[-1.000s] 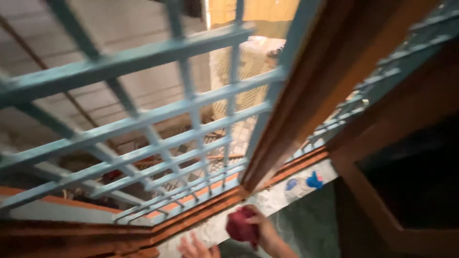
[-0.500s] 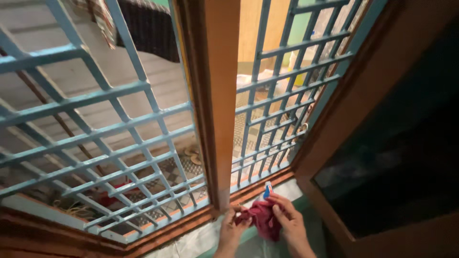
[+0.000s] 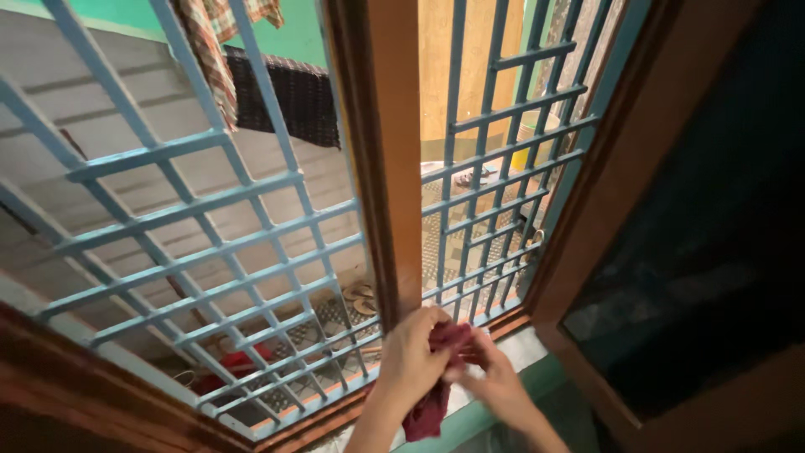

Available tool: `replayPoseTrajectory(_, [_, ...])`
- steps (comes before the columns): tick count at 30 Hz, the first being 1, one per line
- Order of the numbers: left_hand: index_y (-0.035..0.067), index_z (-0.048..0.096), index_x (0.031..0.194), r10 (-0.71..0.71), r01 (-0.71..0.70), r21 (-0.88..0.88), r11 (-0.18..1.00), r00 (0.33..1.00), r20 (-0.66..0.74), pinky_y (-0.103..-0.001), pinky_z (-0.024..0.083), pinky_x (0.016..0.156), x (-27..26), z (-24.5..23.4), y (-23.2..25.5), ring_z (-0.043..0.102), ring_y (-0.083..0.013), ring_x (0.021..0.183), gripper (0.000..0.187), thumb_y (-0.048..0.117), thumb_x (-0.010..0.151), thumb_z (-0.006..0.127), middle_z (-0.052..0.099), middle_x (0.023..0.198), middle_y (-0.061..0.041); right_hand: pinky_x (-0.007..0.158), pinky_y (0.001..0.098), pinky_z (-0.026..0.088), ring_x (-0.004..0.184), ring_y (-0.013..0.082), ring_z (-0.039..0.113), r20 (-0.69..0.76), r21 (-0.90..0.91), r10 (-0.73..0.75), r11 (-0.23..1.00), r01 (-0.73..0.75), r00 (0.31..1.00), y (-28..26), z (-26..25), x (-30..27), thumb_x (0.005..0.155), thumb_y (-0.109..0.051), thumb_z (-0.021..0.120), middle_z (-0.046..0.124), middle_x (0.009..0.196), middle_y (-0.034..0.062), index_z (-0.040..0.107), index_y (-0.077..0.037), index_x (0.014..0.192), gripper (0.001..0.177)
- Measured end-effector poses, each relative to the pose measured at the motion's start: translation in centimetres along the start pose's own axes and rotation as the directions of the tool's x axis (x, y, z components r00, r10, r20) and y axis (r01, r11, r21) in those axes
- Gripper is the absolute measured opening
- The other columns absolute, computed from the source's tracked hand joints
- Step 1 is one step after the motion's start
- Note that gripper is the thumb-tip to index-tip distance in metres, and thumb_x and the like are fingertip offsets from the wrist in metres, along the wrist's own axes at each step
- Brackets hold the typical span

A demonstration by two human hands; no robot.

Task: The person wipes the blue metal security bars and the brown wooden frame of a window using a maroon cloth. They apply a cleaning liquid from a blue bottle onto the cloth and continue wiping the bars and frame systematically.

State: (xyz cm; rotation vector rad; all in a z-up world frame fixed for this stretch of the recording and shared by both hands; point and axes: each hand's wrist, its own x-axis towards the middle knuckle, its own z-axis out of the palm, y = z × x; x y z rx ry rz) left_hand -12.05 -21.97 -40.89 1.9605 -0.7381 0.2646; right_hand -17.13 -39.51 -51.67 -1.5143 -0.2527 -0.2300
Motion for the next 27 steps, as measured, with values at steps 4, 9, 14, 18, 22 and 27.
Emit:
replayPoseTrajectory(4, [0.011,0.072,0.094,-0.15,0.146,0.166,0.975,0.989,0.013,-0.042,0.057,0.072,1.0,-6.2,1.8,0.074,-0.0322,0.086,0.035,0.027,0.067,0.088,0.074,0.09,-0.009,0.084,0.0297,0.053,0.094,0.0116,0.064,0.118,0.027,0.144,0.989,-0.148,0.983,-1.1,3.4,1.0,0.088,-0.005,0.078,0.072,0.103,0.0043,0.068,0.0,0.119,0.033])
replayPoseTrajectory(9, [0.014,0.076,0.09,-0.355,0.364,0.294,0.884,0.931,-0.085,-0.044,0.056,0.073,0.5,-12.7,1.1,0.074,-0.0324,0.085,0.038,0.042,0.068,0.09,0.077,0.086,-0.009,0.074,0.0302,0.059,0.081,0.0107,0.069,0.079,-0.386,0.245,0.901,-0.197,0.966,-2.1,3.0,2.7,0.084,-0.004,0.073,0.076,0.086,0.0029,0.075,-0.002,0.105,0.021])
replayPoseTrajectory(14, [0.01,0.073,0.092,-0.356,0.388,0.174,0.905,0.915,-0.192,-0.039,0.057,0.07,-1.4,-17.0,-3.3,0.075,-0.0258,0.077,0.043,0.037,0.065,0.093,0.077,0.08,-0.008,0.073,0.0285,0.056,0.077,0.0118,0.072,-0.052,-0.618,0.156,0.77,-0.155,0.986,-4.6,0.0,3.9,0.083,0.0,0.066,0.077,0.083,0.0014,0.078,-0.003,0.104,0.025])
replayPoseTrajectory(18, [0.001,0.072,0.087,-0.289,0.31,-0.156,0.938,0.946,0.145,-0.036,0.052,0.069,-2.9,-20.7,-7.2,0.066,-0.0204,0.072,0.028,0.018,0.073,0.091,0.07,0.078,-0.008,0.065,0.0324,0.054,0.07,0.0156,0.068,0.081,-0.318,0.218,0.93,-0.182,0.973,-8.5,-2.1,5.2,0.087,-0.005,0.074,0.075,0.076,0.0094,0.083,0.002,0.099,0.017])
replayPoseTrajectory(22, [0.007,0.069,0.094,-0.595,0.427,-0.702,0.571,0.804,0.005,-0.032,0.053,0.074,-3.0,-17.0,-8.9,0.067,-0.0153,0.079,0.022,0.009,0.076,0.081,0.072,0.084,-0.002,0.066,0.0377,0.058,0.07,0.0203,0.072,-0.089,-0.174,0.379,0.904,-0.389,0.921,-9.7,1.5,7.8,0.092,-0.01,0.068,0.078,0.081,0.0092,0.078,0.002,0.109,0.024])
replayPoseTrajectory(27, [0.005,0.068,0.111,-0.558,0.302,-0.801,0.517,0.828,-0.048,-0.029,0.053,0.078,-2.0,-9.2,-6.9,0.067,-0.0126,0.085,0.023,0.016,0.091,0.073,0.073,0.097,-0.005,0.076,0.0304,0.06,0.08,0.0189,0.077,0.098,0.066,0.467,0.878,-0.474,0.879,-10.3,10.2,8.3,0.091,-0.012,0.06,0.079,0.098,0.0024,0.069,-0.009,0.124,0.034])
